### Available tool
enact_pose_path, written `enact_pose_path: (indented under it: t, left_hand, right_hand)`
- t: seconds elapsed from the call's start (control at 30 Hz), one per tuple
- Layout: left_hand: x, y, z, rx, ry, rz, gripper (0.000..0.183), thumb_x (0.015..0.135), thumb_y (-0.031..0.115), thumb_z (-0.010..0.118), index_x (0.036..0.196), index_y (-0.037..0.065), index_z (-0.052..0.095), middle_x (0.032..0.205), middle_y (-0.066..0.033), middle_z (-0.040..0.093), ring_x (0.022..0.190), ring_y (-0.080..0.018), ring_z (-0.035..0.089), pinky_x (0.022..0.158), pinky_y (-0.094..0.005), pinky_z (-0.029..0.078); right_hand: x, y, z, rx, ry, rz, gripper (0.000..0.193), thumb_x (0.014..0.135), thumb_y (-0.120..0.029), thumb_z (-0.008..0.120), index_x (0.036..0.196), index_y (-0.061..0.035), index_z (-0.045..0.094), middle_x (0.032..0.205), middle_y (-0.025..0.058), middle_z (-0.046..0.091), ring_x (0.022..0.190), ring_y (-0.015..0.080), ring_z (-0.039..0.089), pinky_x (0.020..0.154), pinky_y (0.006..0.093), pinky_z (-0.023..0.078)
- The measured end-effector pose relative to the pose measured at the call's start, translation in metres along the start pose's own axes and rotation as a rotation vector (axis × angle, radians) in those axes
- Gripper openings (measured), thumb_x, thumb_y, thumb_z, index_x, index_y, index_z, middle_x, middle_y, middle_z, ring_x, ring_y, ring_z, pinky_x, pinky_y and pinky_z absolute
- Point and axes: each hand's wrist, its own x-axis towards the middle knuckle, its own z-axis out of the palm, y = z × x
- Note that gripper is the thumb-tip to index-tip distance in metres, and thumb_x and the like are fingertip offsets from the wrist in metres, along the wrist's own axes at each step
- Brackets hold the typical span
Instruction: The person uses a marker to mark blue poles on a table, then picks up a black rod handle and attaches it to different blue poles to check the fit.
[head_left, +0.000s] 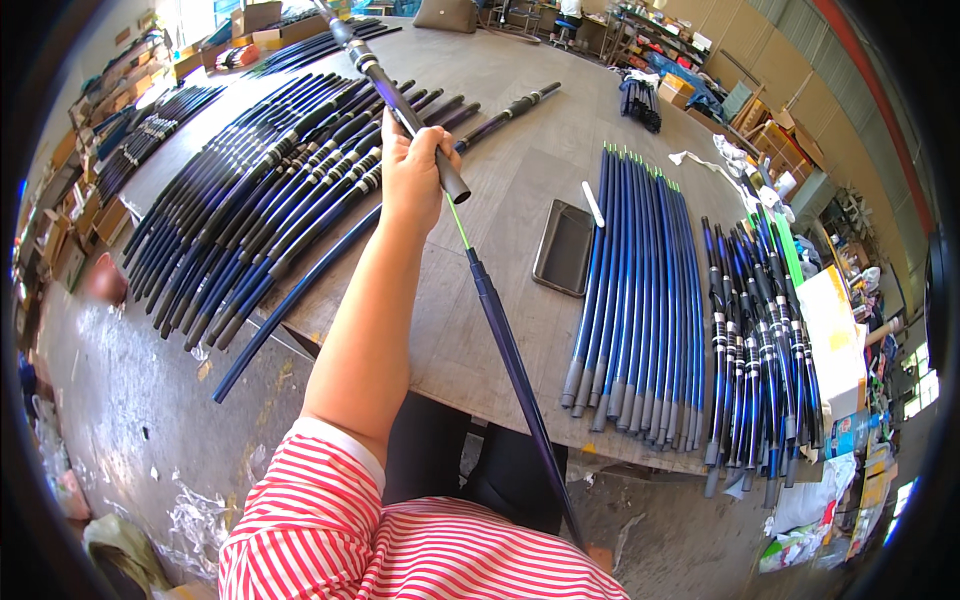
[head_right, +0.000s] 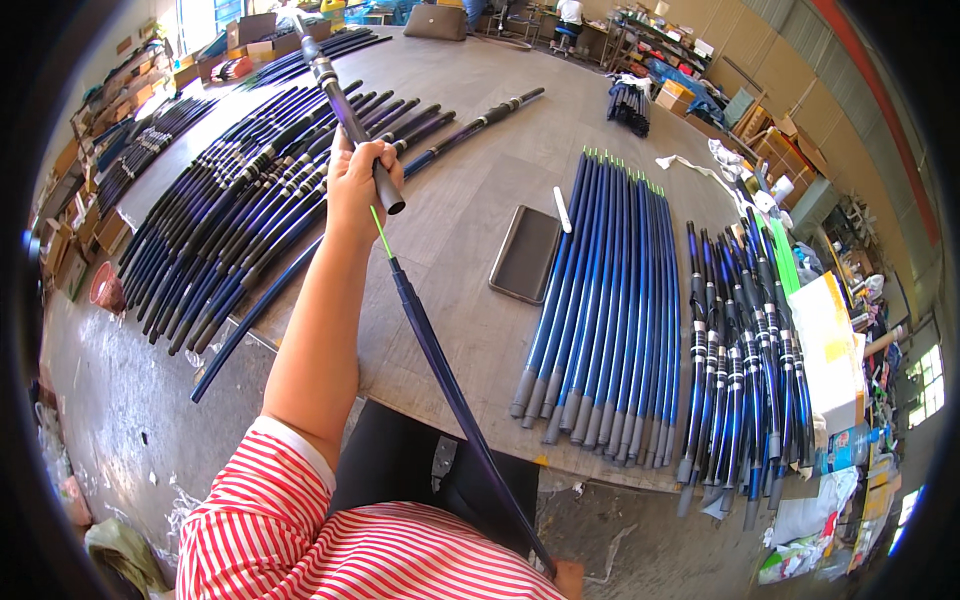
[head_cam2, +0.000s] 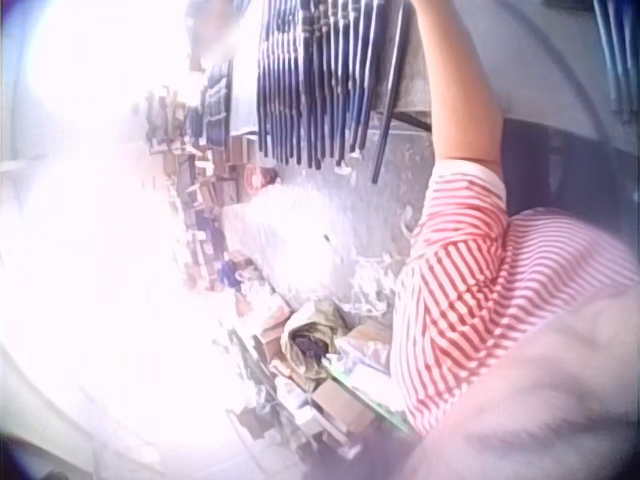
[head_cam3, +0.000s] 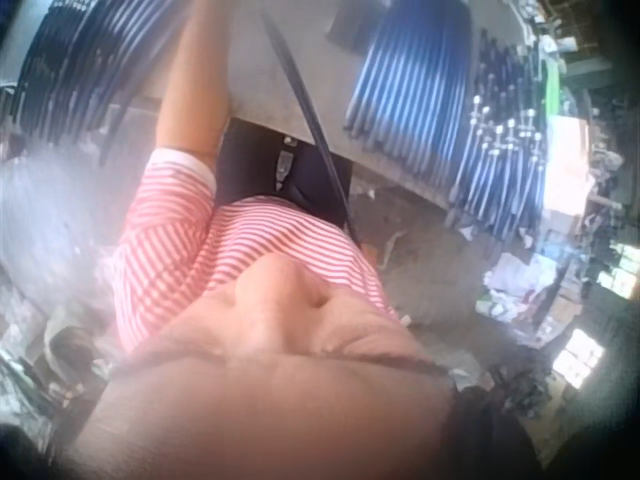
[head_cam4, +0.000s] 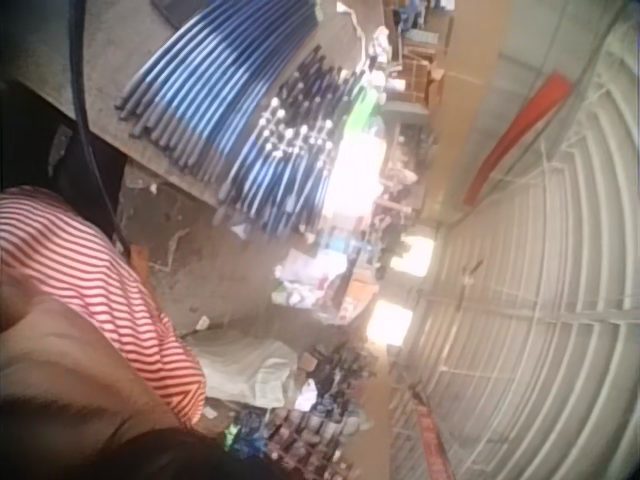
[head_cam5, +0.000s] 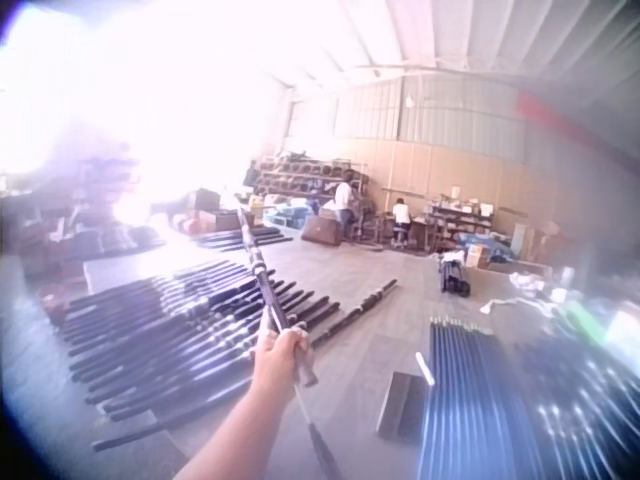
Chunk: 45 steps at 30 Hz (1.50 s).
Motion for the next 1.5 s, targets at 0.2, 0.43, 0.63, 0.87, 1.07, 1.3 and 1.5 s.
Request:
enact_pose_path:
  t: [0.2, 0.43, 0.63, 0.87, 1.07, 1.3, 1.5]
  left_hand:
    - [-0.002, 0.006, 0.0, -0.004, -0.049, -0.038, 0.066, 0.077, -0.005, 0.044, 0.135, 0.011, 0.016, 0.063, -0.0046, 0.046, 0.049, -0.0119, 0.044, 0.043, -0.0248, 0.039]
    - [-0.003, 0.006, 0.001, 0.114, -0.028, 0.014, 0.074, 0.075, -0.002, 0.047, 0.139, 0.009, 0.01, 0.059, -0.0028, 0.047, 0.045, -0.0115, 0.044, 0.042, -0.024, 0.039]
    - [-0.008, 0.008, 0.007, 0.149, -0.135, 0.022, 0.073, 0.076, -0.002, 0.046, 0.139, 0.009, 0.011, 0.059, -0.0021, 0.047, 0.046, -0.0109, 0.045, 0.043, -0.0232, 0.039]
    - [-0.023, 0.002, 0.024, 0.257, -0.242, 0.004, 0.074, 0.077, -0.002, 0.047, 0.141, 0.01, 0.011, 0.06, -0.0031, 0.044, 0.045, -0.0103, 0.042, 0.041, -0.0224, 0.035]
    - [-0.032, 0.001, 0.031, 0.342, -0.199, 0.034, 0.078, 0.076, -0.002, 0.048, 0.142, 0.008, 0.006, 0.063, -0.0033, 0.047, 0.046, -0.0097, 0.043, 0.042, -0.0231, 0.038]
    - [-0.033, 0.001, 0.033, 0.38, -0.132, 0.115, 0.079, 0.076, -0.002, 0.047, 0.141, 0.003, 0.001, 0.061, -0.0041, 0.049, 0.045, -0.0108, 0.045, 0.042, -0.0232, 0.038]
    - [-0.034, -0.001, 0.031, 0.394, -0.164, 0.131, 0.078, 0.077, -0.002, 0.049, 0.142, 0.006, 0.006, 0.063, -0.003, 0.049, 0.047, -0.0093, 0.047, 0.043, -0.0226, 0.039]
  right_hand:
    - [-0.001, 0.003, 0.002, -0.078, -0.019, -0.023, 0.028, 0.079, -0.022, 0.053, 0.061, -0.0013, 0.056, 0.054, 0.0084, 0.051, 0.047, 0.0199, 0.05, 0.046, 0.033, 0.04]
    - [0.0, 0.002, 0.004, -0.118, -0.026, -0.041, 0.025, 0.077, -0.022, 0.053, 0.063, -0.0012, 0.057, 0.055, 0.0104, 0.052, 0.049, 0.0222, 0.051, 0.047, 0.0343, 0.04]
    - [0.001, -0.003, 0.006, -0.141, -0.035, -0.044, 0.023, 0.075, -0.021, 0.054, 0.065, -0.001, 0.057, 0.056, 0.0122, 0.053, 0.05, 0.0242, 0.052, 0.048, 0.0353, 0.04]
    - [0.003, -0.008, 0.013, -0.158, -0.04, -0.046, 0.021, 0.074, -0.021, 0.054, 0.067, -0.0009, 0.058, 0.058, 0.0143, 0.053, 0.052, 0.0265, 0.053, 0.049, 0.0365, 0.04]
    - [0.004, -0.009, 0.014, -0.18, -0.045, -0.071, 0.02, 0.072, -0.02, 0.054, 0.069, -0.0007, 0.058, 0.059, 0.0161, 0.054, 0.053, 0.0285, 0.054, 0.05, 0.0376, 0.04]
    - [-0.001, -0.009, 0.018, -0.188, -0.033, -0.148, 0.019, 0.07, -0.019, 0.055, 0.072, -0.0006, 0.059, 0.06, 0.0182, 0.055, 0.054, 0.0309, 0.055, 0.051, 0.0388, 0.04]
    - [-0.005, -0.004, 0.019, -0.215, -0.041, -0.19, 0.022, 0.069, -0.021, 0.055, 0.077, -0.0011, 0.06, 0.064, 0.0213, 0.056, 0.061, 0.0347, 0.058, 0.053, 0.0414, 0.041]
